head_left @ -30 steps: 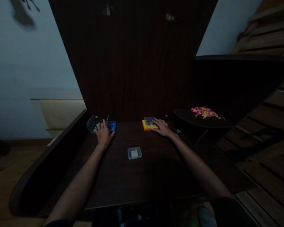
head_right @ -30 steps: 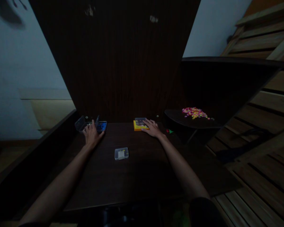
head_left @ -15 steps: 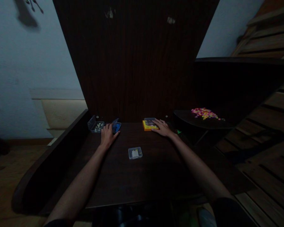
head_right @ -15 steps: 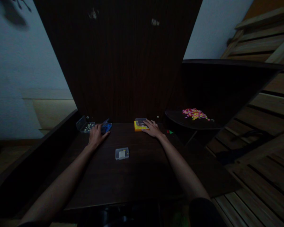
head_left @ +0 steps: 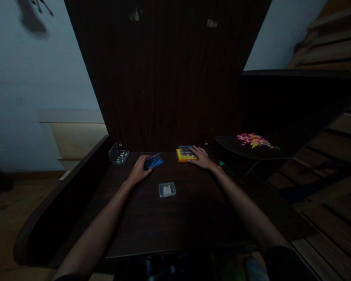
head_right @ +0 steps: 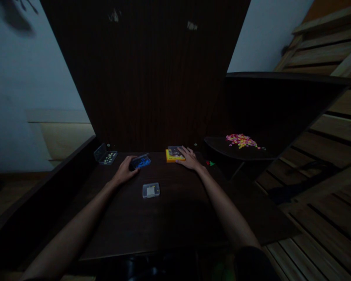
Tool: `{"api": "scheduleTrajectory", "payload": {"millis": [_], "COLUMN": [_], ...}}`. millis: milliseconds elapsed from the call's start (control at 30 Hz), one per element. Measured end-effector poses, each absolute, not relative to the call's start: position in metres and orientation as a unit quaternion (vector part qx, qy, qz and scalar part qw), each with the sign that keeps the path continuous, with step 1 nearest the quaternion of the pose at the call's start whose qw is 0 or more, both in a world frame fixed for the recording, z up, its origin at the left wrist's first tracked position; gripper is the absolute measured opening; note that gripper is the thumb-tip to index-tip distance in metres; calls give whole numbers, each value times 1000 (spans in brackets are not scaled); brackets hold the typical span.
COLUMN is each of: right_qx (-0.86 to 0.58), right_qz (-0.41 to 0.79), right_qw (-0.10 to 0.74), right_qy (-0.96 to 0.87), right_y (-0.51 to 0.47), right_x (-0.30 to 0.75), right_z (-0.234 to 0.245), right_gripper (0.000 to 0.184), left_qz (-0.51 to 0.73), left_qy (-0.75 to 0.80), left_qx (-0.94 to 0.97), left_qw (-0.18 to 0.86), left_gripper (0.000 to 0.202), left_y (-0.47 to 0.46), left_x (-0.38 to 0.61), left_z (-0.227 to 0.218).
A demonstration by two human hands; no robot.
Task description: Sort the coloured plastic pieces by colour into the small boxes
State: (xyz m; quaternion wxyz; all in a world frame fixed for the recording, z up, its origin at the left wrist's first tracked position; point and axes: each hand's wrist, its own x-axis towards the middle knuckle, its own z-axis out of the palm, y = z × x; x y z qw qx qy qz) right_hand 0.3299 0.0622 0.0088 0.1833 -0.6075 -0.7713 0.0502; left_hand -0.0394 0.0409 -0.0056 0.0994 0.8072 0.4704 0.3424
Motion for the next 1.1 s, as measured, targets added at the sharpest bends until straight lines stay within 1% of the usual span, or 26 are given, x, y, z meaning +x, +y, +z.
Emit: {"api": "scheduleTrajectory", "payload": {"millis": [167, 267, 333, 467, 533, 600, 667, 733, 800, 900, 1100], "right_qx": [-547, -488, -460, -426, -408, -390, -375, -366, -365, -367, -365], "right_qz": [23, 36, 63, 132, 158, 167, 164, 153, 139, 122, 94], "right_qw": [320, 349, 342, 314, 296, 281, 267, 255, 246, 246, 249], "right_qy": [-773, -799, -817, -838, -849, -861, -873, -882, -887, -889, -892], "right_y": [50, 35, 25, 15, 16, 19, 21, 21, 20, 19, 18], "right_x": [319, 300, 285, 259, 249, 241, 235, 232, 231, 231, 232], "right_z": [13, 10, 4, -8, -12, -16, -20, -24, -27, -29, -30], "right_gripper": [69, 68, 71, 89, 93, 89, 78, 64, 55, 51, 50], "left_qz": [359, 359, 359, 350, 339, 328, 314, 298, 284, 273, 263], "left_qy": [430, 401, 381, 360, 362, 370, 368, 350, 329, 314, 306], "left_qx": [816, 822, 826, 829, 832, 835, 844, 860, 874, 886, 899], "left_qw": [145, 186, 210, 246, 249, 241, 231, 223, 215, 204, 169], "left_gripper": [50, 51, 52, 52, 53, 57, 59, 55, 49, 43, 41], "left_y": [35, 31, 29, 28, 28, 28, 28, 29, 30, 29, 27], "left_x": [-32, -28, -26, -23, -23, -24, -25, -25, -26, -26, -26], "left_z": [-4, -3, -3, -5, -6, -7, -8, -9, -10, -11, -11]}}
